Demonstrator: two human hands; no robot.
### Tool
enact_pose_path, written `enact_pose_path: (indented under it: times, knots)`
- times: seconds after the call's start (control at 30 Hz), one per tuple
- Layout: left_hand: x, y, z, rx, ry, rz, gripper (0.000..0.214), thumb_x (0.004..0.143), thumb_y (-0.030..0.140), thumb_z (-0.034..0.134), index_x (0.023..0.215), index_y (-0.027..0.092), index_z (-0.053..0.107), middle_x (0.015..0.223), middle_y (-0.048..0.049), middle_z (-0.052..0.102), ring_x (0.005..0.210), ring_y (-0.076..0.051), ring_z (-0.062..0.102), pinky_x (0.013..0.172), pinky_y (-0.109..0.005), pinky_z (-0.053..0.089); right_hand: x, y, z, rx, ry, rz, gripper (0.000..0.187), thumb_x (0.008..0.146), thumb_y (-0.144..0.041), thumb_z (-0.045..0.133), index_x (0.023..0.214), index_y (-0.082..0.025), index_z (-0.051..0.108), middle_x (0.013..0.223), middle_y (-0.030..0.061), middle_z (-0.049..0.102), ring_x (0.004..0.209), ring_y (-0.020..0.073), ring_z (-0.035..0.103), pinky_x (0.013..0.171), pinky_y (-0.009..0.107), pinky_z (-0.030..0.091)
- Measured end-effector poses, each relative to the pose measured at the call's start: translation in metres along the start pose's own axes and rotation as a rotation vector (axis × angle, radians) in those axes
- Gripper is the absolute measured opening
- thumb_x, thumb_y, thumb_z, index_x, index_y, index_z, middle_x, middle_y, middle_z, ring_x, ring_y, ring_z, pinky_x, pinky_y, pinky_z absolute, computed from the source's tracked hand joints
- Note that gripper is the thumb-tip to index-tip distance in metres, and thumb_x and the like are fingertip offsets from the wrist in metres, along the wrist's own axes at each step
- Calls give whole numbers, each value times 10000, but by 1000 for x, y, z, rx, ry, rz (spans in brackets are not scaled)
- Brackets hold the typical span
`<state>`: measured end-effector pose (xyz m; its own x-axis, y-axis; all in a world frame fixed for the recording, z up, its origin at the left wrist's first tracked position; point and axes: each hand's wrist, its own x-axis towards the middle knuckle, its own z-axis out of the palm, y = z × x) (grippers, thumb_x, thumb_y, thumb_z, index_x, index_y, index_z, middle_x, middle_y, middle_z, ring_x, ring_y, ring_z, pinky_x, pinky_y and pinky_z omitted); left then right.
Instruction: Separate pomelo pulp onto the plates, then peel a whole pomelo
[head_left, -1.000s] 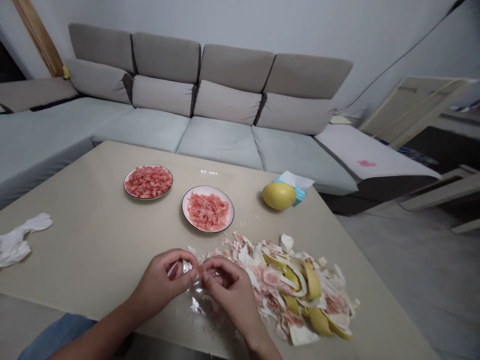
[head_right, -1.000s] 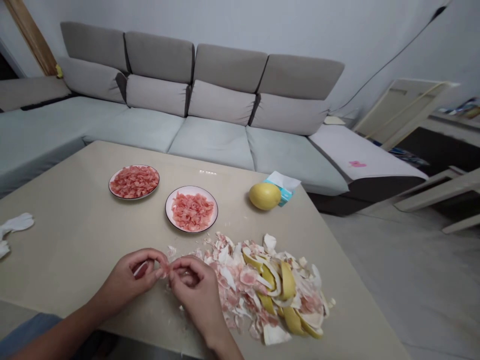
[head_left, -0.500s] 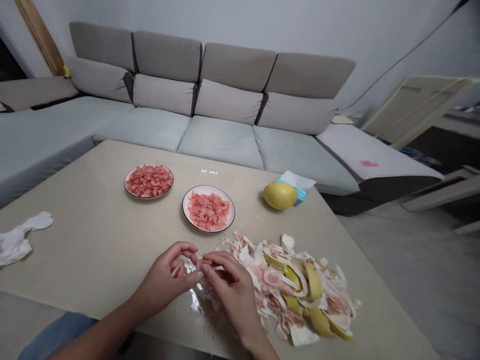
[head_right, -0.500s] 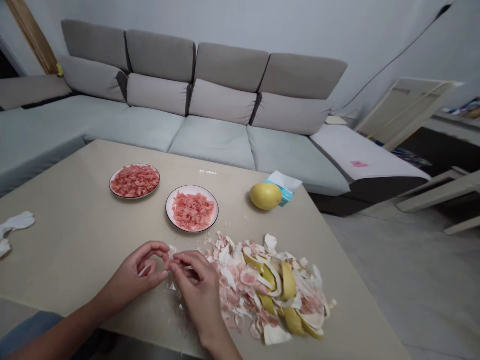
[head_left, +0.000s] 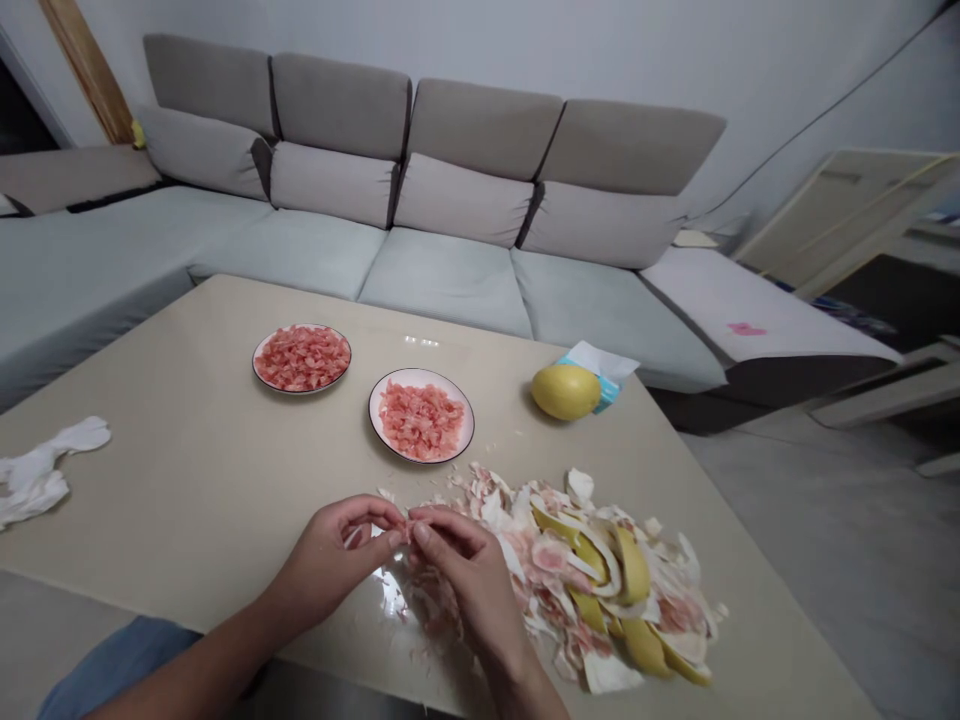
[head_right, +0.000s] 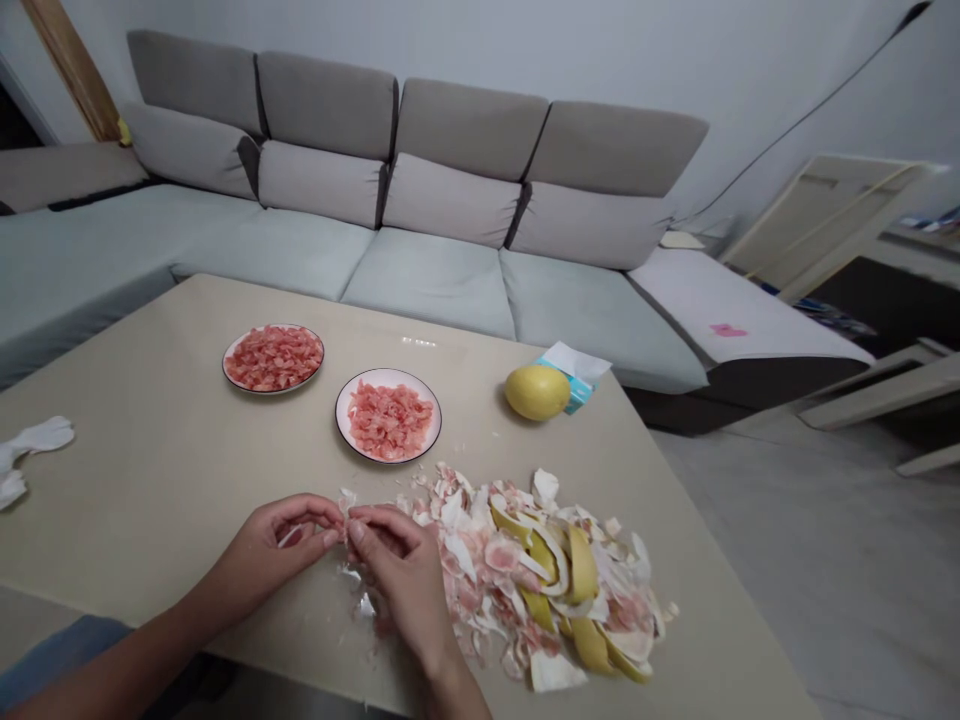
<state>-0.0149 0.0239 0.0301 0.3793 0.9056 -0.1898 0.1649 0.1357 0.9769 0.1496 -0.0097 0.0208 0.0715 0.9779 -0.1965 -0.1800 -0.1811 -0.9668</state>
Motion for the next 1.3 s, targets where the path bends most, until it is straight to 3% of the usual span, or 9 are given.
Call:
enact_pose_path:
  times: [0.13,0.5,0.7,0.8,0.93,1.07,1.13,1.23,1.3]
  knots:
    - [0,-1,-1,11,-1,1,168,800,330,627,868,189,688,766,2,646,656,-125,513,655,-233,405,1,6,-1,122,-12,96,296,690,-421,795,880,-197,762,765,37,700,623,137,621,620,256,508]
    - [1,2,-5,-42,-14,-23,194,783,341,630,878,179,679,868,-51,697,826,-190,610,755,-277,453,4,3,-7,214,117,156,370,608,-419,847,871,-172,763,731,29,690,602,138,621,618,269,522]
    - [2,-3,-8,-48,-20,-12,203,795,349,641,907,185,679,916,-58,713,865,-198,624,797,-289,459,4,0,-8,207,96,145,388,636,-438,825,926,-188,764,821,44,705,662,145,632,663,276,535]
    - [19,3,-13,53,22,35,197,801,349,627,892,183,682,917,-48,712,809,-181,617,760,-274,452,5,-3,-10,196,98,125,396,657,-451,810,938,-176,764,842,55,706,670,144,624,655,270,529]
    - [69,20,-19,251,112,177,232,809,359,597,907,172,692,949,-54,711,733,-174,604,692,-268,439,8,-3,-16,169,119,44,380,701,-448,780,968,-178,757,874,60,709,696,144,616,688,279,524]
    - [102,27,-10,378,154,263,292,754,278,643,1022,178,702,1095,-88,686,965,-234,611,824,-291,437,13,0,-24,10,203,-73,329,768,-441,719,979,-191,754,951,73,715,768,175,633,742,319,524]
    - [94,26,0,374,101,270,272,776,276,625,1020,190,706,1065,-72,695,968,-223,613,818,-277,440,13,0,-26,-110,268,-176,268,797,-410,694,951,-201,758,982,75,716,862,203,640,811,346,513]
    - [64,25,13,309,-127,190,230,841,323,566,945,197,728,902,-30,732,836,-186,637,743,-249,454,12,-3,-25,-233,324,-320,171,823,-340,669,902,-217,758,968,63,718,918,209,642,861,355,497]
    - [44,27,18,308,-170,169,228,851,319,561,946,208,736,894,-12,741,805,-170,636,724,-233,449,10,-4,-22,-289,327,-393,131,827,-300,664,875,-219,755,940,57,716,908,201,645,850,342,501]
